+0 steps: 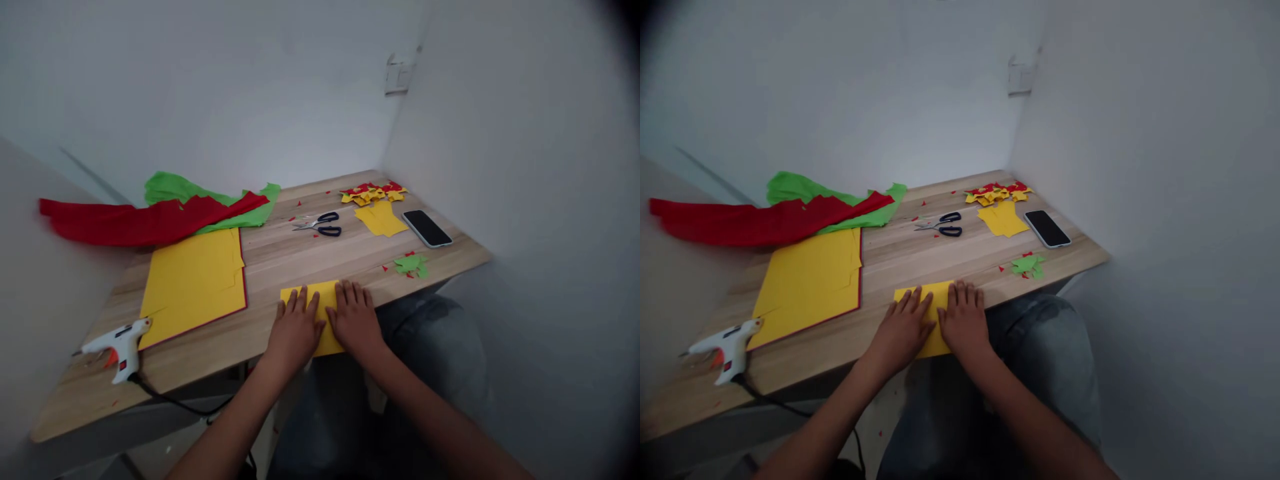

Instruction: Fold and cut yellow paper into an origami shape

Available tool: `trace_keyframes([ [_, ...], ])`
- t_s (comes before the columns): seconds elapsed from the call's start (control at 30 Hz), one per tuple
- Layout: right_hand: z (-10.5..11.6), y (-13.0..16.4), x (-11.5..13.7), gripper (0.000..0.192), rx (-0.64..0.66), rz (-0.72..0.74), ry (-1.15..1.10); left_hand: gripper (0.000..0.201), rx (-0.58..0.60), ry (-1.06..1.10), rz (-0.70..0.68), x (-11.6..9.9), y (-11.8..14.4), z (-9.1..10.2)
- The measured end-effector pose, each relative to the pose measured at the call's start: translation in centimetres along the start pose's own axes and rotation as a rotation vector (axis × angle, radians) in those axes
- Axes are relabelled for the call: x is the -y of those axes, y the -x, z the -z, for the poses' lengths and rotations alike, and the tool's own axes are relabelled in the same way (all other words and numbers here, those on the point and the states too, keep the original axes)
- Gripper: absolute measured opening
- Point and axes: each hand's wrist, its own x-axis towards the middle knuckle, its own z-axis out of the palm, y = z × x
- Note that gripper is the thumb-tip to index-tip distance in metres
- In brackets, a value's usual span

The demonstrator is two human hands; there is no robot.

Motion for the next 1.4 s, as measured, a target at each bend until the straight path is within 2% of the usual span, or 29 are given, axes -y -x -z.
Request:
trace_keyframes([
  [0.1,1.4,-2.1,-0.6,0.040,0.047,-0.028,-0.093,0.054,-0.003,0.027,-0.032,1.2,-0.5,-0.8],
  [0.2,2.2,-6.1,-1.6,0.029,0.083,-0.021,-0.142,0.051,-0.030,0.055,-0.102,2.7,-0.9,-0.9],
  [0.3,1.9,-9.8,-1.9,0.028,0.191,0.076,-0.217,0.047,-0.028,0.097,-0.215,4.2,-2.0,-0.4],
  [0.37,1.4,-11.0,-1.8,0.025,0.187,0.141,-0.247,0.046,-0.018,0.123,-0.303,5.5,-3.2,0.1],
  [0.47,0.6,-10.8,-1.8,0.030,0.116,0.240,-0.260,0.046,-0.014,0.142,-0.402,7.3,-5.3,0.9],
  [0.53,0.0,-9.9,-2.0,0.039,0.092,0.313,-0.252,0.044,-0.039,0.140,-0.412,8.0,-6.5,1.1],
  [0.6,-0.5,-9.0,-2.3,0.043,0.075,0.360,-0.238,0.042,-0.106,0.128,-0.345,8.0,-7.3,0.7],
  [0.73,-1.2,-8.0,-2.6,0.042,0.029,0.352,-0.212,0.041,-0.272,0.112,-0.110,6.7,-7.9,-0.6],
  [0.87,-1.4,-8.0,-2.5,0.039,-0.013,0.326,-0.201,0.038,-0.325,0.140,-0.064,6.1,-8.5,-0.8],
  [1.03,-1.0,-7.8,-2.4,0.033,-0.050,0.328,-0.237,0.034,-0.314,0.204,-0.087,6.7,-9.3,-0.2],
  [1.2,-0.9,-7.7,-3.5,0.036,-0.087,0.292,-0.336,0.038,-0.241,0.245,-0.103,6.9,-9.5,-0.9],
  [1.4,-1.1,-9.8,-4.8,0.036,-0.102,0.289,-0.407,0.040,-0.171,0.274,-0.174,6.8,-10.1,-0.8],
])
